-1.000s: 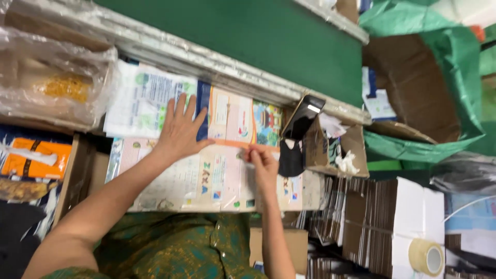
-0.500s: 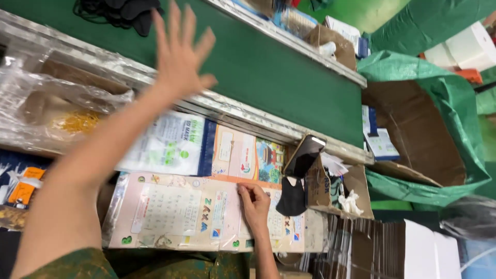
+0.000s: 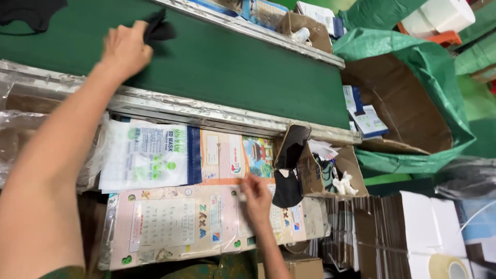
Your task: The recorder is packing black 3D face masks into plastic packaging sleeves at a workstation.
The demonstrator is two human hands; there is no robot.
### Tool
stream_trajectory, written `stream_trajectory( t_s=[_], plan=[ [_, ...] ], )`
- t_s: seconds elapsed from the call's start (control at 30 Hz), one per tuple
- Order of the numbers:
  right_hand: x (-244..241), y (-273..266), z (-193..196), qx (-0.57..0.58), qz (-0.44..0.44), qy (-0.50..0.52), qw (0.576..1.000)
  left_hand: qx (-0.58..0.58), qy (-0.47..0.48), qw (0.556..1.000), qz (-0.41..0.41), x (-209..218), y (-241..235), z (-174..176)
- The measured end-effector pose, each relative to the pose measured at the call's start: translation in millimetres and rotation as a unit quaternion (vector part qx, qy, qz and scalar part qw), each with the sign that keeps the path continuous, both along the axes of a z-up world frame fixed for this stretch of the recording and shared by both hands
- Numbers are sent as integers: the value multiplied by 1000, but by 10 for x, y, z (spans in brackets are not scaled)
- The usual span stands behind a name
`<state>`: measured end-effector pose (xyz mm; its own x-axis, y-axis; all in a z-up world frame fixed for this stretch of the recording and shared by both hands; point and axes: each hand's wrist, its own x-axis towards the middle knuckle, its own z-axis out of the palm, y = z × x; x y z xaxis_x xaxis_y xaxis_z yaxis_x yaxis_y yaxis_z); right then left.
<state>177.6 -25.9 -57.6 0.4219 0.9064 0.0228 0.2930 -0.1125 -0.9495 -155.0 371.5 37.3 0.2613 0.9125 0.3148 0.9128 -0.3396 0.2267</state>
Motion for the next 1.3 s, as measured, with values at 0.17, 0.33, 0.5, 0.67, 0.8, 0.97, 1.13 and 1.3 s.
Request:
stream_trajectory(
  t_s=[0.17,0.33,0.5,0.67,0.8,0.97,1.13,1.3],
  plan=[
    [329,421,933,220,121,-59,966,-180,-509,800,-261,718,-1319,443],
    [316,668,1809,131,182,-15,974,-250,-519,743,-341,1339,-2275,261],
    [386,241,1828,45,223,10,974,-234,-512,750,-348,1273,-2750,408],
    [724,-342,1484,158,149,167,962,-275,-654,668,-222,1036,-2986,-6],
    [381,-294,1374,156,-66,-93,981,-345,-654,643,-199,1264,-3233,-717],
    [-131,-314,1127,272,-77,197,939,-397,-646,558,-336,1583,-3464,-1009],
    [-46,-339,737,238,-30,85,967,-363,-590,696,-188,1568,-3528,-530],
    [186,-434,1264,236,1,-193,953,-286,-545,747,-251,1358,-3448,-422]
  ],
)
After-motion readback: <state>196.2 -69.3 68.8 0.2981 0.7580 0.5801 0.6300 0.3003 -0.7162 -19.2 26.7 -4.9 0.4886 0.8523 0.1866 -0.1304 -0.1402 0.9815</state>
